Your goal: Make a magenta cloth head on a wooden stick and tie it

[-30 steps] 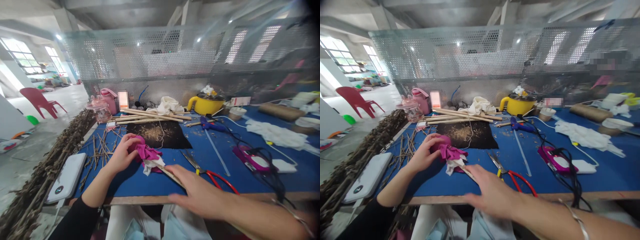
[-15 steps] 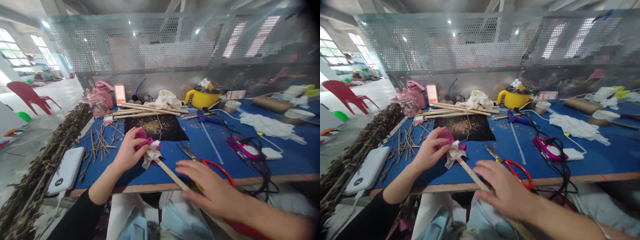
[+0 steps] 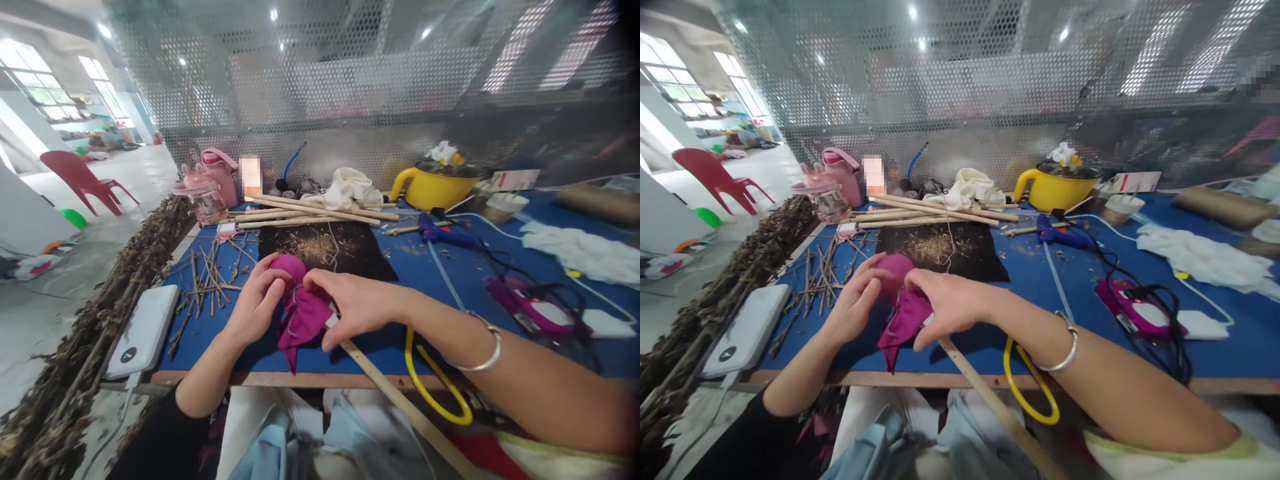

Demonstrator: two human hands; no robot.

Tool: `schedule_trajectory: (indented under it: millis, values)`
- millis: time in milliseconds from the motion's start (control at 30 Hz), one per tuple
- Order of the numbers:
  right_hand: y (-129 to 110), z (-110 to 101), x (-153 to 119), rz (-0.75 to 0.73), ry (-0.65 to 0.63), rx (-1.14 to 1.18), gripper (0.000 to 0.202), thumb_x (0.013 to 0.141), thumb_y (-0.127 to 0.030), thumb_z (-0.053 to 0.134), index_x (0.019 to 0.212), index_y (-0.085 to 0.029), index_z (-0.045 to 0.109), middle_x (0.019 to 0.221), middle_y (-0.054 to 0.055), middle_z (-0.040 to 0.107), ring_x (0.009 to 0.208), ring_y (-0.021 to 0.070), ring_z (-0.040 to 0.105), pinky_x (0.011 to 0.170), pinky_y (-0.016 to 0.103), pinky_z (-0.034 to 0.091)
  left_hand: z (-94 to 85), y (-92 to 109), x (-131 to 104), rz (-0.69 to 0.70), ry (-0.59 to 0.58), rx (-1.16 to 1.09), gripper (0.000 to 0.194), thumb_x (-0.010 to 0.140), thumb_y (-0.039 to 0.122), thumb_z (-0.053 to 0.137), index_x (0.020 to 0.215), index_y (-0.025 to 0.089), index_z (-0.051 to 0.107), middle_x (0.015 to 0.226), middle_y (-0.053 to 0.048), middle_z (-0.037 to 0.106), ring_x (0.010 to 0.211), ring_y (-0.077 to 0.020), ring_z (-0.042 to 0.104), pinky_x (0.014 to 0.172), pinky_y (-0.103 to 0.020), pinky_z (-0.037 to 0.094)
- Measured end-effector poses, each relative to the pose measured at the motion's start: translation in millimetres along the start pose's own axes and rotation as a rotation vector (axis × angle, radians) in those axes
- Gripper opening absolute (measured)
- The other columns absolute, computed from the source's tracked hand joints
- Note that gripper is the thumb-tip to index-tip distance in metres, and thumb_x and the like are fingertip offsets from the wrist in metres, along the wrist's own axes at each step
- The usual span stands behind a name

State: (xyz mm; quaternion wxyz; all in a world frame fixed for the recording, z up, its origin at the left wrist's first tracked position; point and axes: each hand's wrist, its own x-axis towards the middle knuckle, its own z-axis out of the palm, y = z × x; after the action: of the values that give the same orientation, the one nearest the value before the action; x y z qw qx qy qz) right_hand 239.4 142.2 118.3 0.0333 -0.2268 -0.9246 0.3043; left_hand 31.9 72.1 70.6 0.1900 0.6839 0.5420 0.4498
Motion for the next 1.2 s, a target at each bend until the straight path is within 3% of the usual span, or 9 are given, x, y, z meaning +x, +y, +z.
schedule_trajectory:
  millis: [100, 167, 267, 367, 533, 733, 867, 1033, 1200]
  values:
    - [23, -1, -8, -0.013, -0.089, 0.247, 0.041, 0.067, -0.014, 0.062, 0.105, -0.018, 0.049, 0.093, 0.001, 0.057, 0.078, 0.0132, 0.054, 0.07, 0.026, 0.046, 0.6, 0, 1, 0.009, -0.037, 0.011, 0.042, 0.094, 0.045, 0.034, 0.1, 0.016, 0.063, 0.139, -0.015, 0.044, 0.137, -0.0236, 0.034, 0.113, -0.042, 0.027]
    - [37, 3, -9, -0.005, -0.02, 0.284, 0.04, 0.064, -0.002, 0.049, 0.101, -0.017, 0.05, 0.091, 0.001, 0.058, 0.078, 0.0124, 0.055, 0.071, 0.025, 0.046, 2.1, 3, -3, 0.021, -0.057, 0.043, 0.045, 0.092, 0.05, 0.035, 0.108, 0.015, 0.059, 0.143, -0.017, 0.039, 0.139, -0.0254, 0.029, 0.113, -0.045, 0.026]
    - [44, 13, -3, -0.043, 0.167, 0.099, 0.042, 0.063, -0.003, 0.053, 0.103, -0.016, 0.053, 0.099, 0.005, 0.059, 0.087, 0.0162, 0.055, 0.079, 0.029, 0.046, 6.5, 7, -16, 0.083, -0.151, 0.173, 0.077, 0.071, 0.067, 0.059, 0.126, 0.015, 0.047, 0.155, -0.021, 0.012, 0.144, -0.0365, 0.007, 0.114, -0.056, 0.017]
    - [41, 20, 7, -0.151, 0.198, 0.005, 0.033, 0.07, -0.005, 0.054, 0.101, -0.015, 0.059, 0.098, 0.006, 0.06, 0.088, 0.0174, 0.056, 0.082, 0.031, 0.044, 11.7, 8, -29, 0.134, -0.253, 0.324, 0.093, 0.056, 0.061, 0.076, 0.129, 0.014, 0.043, 0.156, -0.02, -0.009, 0.141, -0.043, -0.015, 0.112, -0.063, 0.01]
    - [40, 14, 21, -0.105, 0.288, 0.126, 0.015, 0.086, -0.023, 0.05, 0.082, -0.016, 0.063, 0.083, 0.003, 0.06, 0.079, 0.015, 0.056, 0.079, 0.029, 0.042, 12.3, 5, -30, 0.13, -0.087, 0.295, 0.014, 0.082, 0.018, 0.053, 0.095, 0.016, 0.059, 0.155, -0.015, 0.017, 0.145, -0.0292, 0.01, 0.115, -0.051, 0.018]
    - [32, 10, 17, 0.008, 0.282, 0.469, 0.021, 0.085, -0.038, 0.053, 0.086, -0.016, 0.054, 0.075, -0.002, 0.053, 0.065, 0.011, 0.047, 0.063, 0.024, 0.041, 6.8, 6, -21, -0.111, 0.081, 0.098, 0.01, 0.083, 0.022, 0.051, 0.078, 0.018, 0.058, 0.144, -0.014, 0.042, 0.138, -0.024, 0.033, 0.112, -0.044, 0.029]
    - [29, 11, 4, -0.127, 0.09, 0.259, 0.049, 0.06, -0.028, 0.079, 0.102, -0.017, 0.055, 0.097, 0.002, 0.056, 0.082, 0.014, 0.051, 0.073, 0.025, 0.044, 8.5, 4, -19, -0.131, 0.122, 0.105, 0.015, 0.082, 0.022, 0.051, 0.072, 0.018, 0.061, 0.136, -0.014, 0.05, 0.134, -0.0223, 0.039, 0.111, -0.041, 0.031]
    - [33, 12, 10, -0.208, 0.221, 0.149, 0.008, 0.08, -0.019, 0.055, 0.082, -0.015, 0.062, 0.09, 0.004, 0.057, 0.079, 0.0137, 0.054, 0.078, 0.027, 0.042, 9.9, 4, -14, -0.092, 0.18, 0.156, 0.016, 0.082, 0.023, 0.052, 0.07, 0.018, 0.06, 0.127, -0.015, 0.058, 0.127, -0.023, 0.048, 0.106, -0.04, 0.038]
    - [36, 10, 35, -0.03, 0.37, 0.432, 0.021, 0.084, -0.03, 0.049, 0.069, -0.017, 0.054, 0.068, 0.0, 0.055, 0.064, 0.0117, 0.05, 0.066, 0.025, 0.042, 7.8, 10, -7, 0.018, 0.083, 0.268, 0.017, 0.08, 0.02, 0.053, 0.088, 0.017, 0.068, 0.14, -0.016, 0.045, 0.136, -0.0239, 0.035, 0.11, -0.041, 0.032]
